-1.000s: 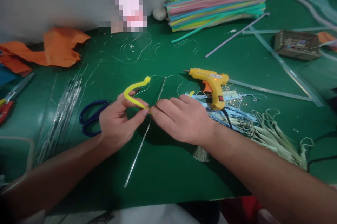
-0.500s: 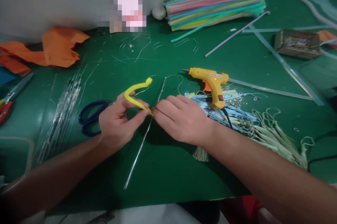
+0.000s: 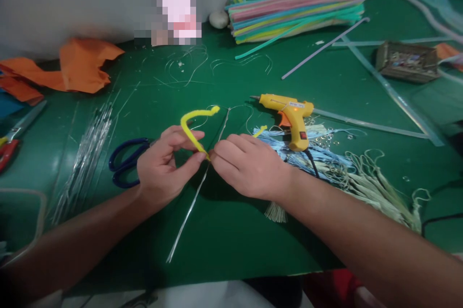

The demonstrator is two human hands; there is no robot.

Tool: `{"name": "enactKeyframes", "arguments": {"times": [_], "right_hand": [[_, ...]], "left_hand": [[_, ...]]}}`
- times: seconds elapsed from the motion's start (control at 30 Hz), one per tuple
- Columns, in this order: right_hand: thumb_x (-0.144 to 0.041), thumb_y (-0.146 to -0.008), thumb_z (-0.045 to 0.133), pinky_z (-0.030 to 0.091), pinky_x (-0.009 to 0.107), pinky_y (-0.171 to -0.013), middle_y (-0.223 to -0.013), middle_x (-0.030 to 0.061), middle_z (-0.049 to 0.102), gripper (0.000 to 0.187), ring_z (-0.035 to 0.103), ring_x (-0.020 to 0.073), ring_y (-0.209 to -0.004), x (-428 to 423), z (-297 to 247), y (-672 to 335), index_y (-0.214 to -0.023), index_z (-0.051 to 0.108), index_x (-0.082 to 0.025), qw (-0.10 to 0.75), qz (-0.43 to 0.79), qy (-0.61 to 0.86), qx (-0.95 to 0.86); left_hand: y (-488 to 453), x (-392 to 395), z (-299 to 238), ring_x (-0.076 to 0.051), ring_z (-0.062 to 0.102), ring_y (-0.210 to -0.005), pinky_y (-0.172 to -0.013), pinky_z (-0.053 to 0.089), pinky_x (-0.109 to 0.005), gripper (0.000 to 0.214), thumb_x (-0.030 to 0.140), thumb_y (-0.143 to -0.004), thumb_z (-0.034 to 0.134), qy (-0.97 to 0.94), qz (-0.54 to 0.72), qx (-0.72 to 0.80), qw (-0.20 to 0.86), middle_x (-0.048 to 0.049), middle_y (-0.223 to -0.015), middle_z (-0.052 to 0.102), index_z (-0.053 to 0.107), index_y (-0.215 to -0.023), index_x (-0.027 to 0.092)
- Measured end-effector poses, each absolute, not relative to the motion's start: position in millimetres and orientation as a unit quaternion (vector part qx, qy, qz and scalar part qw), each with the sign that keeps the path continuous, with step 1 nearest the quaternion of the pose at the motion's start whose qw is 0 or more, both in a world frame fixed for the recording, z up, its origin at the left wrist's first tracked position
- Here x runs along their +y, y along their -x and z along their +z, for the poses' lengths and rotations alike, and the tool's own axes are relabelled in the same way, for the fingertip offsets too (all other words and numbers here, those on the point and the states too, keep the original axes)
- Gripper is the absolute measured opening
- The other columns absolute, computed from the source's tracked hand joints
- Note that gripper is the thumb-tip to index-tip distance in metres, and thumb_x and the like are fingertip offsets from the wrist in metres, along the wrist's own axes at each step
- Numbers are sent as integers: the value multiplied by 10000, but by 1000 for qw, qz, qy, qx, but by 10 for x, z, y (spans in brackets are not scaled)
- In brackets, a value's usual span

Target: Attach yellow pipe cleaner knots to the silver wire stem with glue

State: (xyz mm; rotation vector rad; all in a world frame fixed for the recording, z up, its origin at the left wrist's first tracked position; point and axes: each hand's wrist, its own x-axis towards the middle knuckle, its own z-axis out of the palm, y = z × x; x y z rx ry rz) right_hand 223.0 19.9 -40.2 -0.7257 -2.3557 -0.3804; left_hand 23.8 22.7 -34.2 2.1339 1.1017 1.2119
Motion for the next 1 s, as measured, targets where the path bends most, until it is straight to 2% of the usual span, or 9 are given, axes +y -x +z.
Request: {"name": "enactKeyframes", "arguments": {"times": [0.17,0.27,0.47,0.6,0.7,0.77,0.87,0.93,1.0], "right_hand": [[-149,-888,636,382,293,-569,-782,24,677,25,518,143,-672,208,-376,-2240,-896,657,-161,331,-169,275,-887],[-148,-888,639,389,292,-570,-780,30,692,22,534,145,-671,206,-368,-2239,-897,659,-147,331,-160,274,-889],[-140,-893,633,393,286,-592,-771,24,689,47,545,140,-682,213,-382,-2237,-856,659,-154,329,-150,278,-890],[-140,-898,620,386,291,-584,-758,27,684,49,536,146,-674,213,-375,-2236,-866,656,-152,316,-146,272,-897],[-142,-887,634,377,291,-580,-761,25,689,37,524,141,-656,215,-367,-2238,-858,653,-154,315,-160,280,-893],[-169,-893,637,362,295,-576,-748,18,685,77,515,138,-642,219,-365,-2238,-816,643,-170,311,-172,302,-885],[-210,-895,648,342,297,-569,-730,9,674,134,516,135,-635,227,-366,-2238,-766,622,-186,308,-175,329,-875],[-209,-879,671,346,295,-571,-746,15,679,111,533,134,-647,231,-369,-2240,-783,627,-176,317,-168,328,-874],[-203,-867,686,349,295,-568,-755,24,684,91,549,136,-656,233,-375,-2243,-806,633,-160,323,-161,324,-874]], "left_hand": [[-229,249,-303,-173,687,-843,-997,462,-439,54,164,-840,657,-782,432,391,222,-5,-862,740,661,-814,211],[-229,260,-298,-187,679,-864,-985,450,-459,61,193,-828,665,-790,423,388,213,-15,-855,726,635,-778,211],[-230,251,-297,-153,681,-797,-1025,407,-445,114,195,-843,667,-799,412,389,199,33,-797,725,606,-750,224],[-237,248,-312,-159,678,-793,-1013,414,-450,135,201,-850,663,-796,403,398,213,20,-779,720,610,-727,214],[-218,287,-305,-170,698,-841,-1052,393,-454,99,200,-846,675,-801,388,398,223,14,-827,744,637,-755,212],[-160,341,-239,-179,699,-908,-1044,411,-434,13,223,-852,670,-811,377,392,214,-1,-919,756,671,-840,219],[16,446,-12,-191,680,-959,-887,508,-355,179,298,-903,573,-827,360,404,151,-48,-1041,737,679,-1022,217],[175,509,177,-218,679,-895,-805,517,-353,201,321,-887,547,-830,259,490,63,-66,-994,730,690,-978,212],[334,544,325,-253,662,-722,-664,503,-364,189,392,-796,612,-817,48,575,7,-61,-793,704,686,-824,220]]}}
